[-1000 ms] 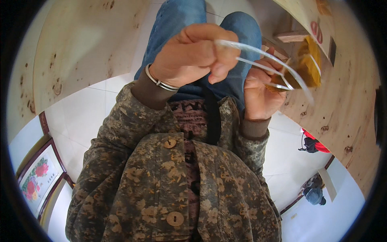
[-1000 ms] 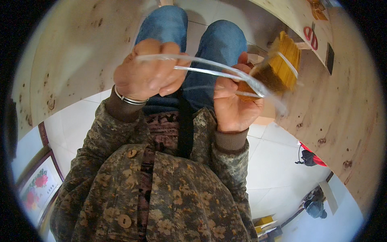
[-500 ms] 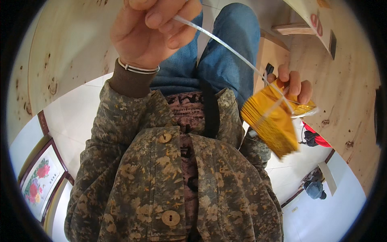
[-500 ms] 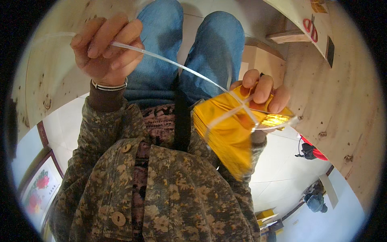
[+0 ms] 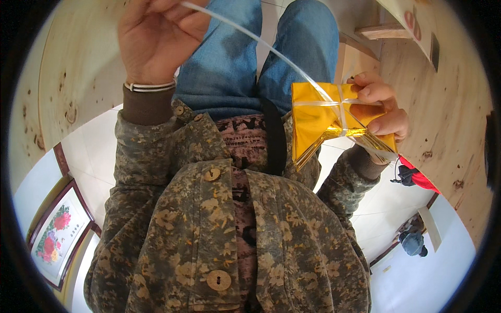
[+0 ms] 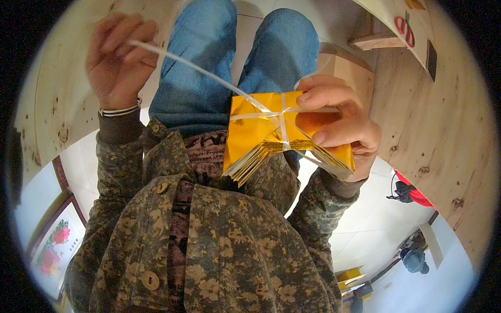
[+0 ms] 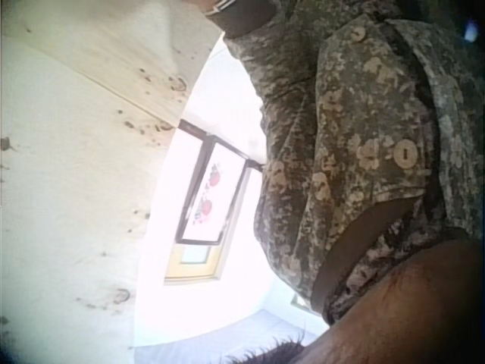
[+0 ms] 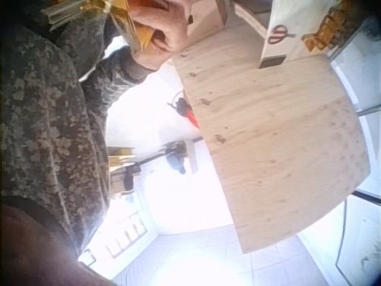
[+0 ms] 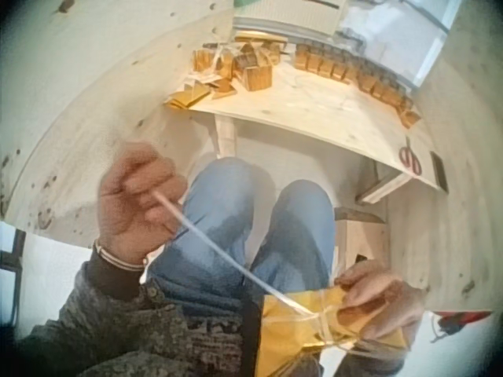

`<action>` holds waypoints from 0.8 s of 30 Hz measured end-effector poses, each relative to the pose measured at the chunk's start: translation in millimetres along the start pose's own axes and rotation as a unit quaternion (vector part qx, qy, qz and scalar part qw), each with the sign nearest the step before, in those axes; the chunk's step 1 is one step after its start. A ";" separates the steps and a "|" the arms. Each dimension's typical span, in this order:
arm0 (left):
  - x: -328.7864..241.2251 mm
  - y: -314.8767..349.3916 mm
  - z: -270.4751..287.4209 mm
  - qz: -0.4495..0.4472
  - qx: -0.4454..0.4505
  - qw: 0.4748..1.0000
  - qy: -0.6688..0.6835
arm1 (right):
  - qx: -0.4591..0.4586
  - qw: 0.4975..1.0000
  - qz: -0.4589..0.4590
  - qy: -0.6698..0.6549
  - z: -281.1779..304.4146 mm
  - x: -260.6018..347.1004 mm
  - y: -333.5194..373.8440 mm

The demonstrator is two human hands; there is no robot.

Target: The person ties a stack of gold-colored paper sheets with a white plastic tie, adjusts the knot, and trims the excess tie with scissors. The finished packet is placed on a nearby table.

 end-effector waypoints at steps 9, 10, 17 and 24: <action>4.4 -12.0 -20.4 -0.077 -0.339 0.742 -0.573 | 0.008 0.998 -0.031 0.046 1.8 5.3 -2.7; 6.6 -21.0 -35.9 -0.087 -0.259 0.754 -0.597 | 0.021 0.998 -0.024 0.052 1.8 5.2 -4.1; 59.9 -41.5 -88.9 0.029 0.123 0.779 -0.614 | -0.006 1.000 -0.009 -0.002 -2.1 1.0 -2.9; 61.6 -36.4 -84.6 0.086 0.063 0.773 -0.625 | 0.000 0.999 -0.035 0.005 6.2 -0.7 0.5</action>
Point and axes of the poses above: each hand's wrist, its own y-axis away from the middle knuckle, its own z-axis out of the back of the hand, x = y × z, the point moved 4 cm from there along -y, towards the middle knuckle, and after that the axes turned 14 degrees about -y, right-handed, at the moved point
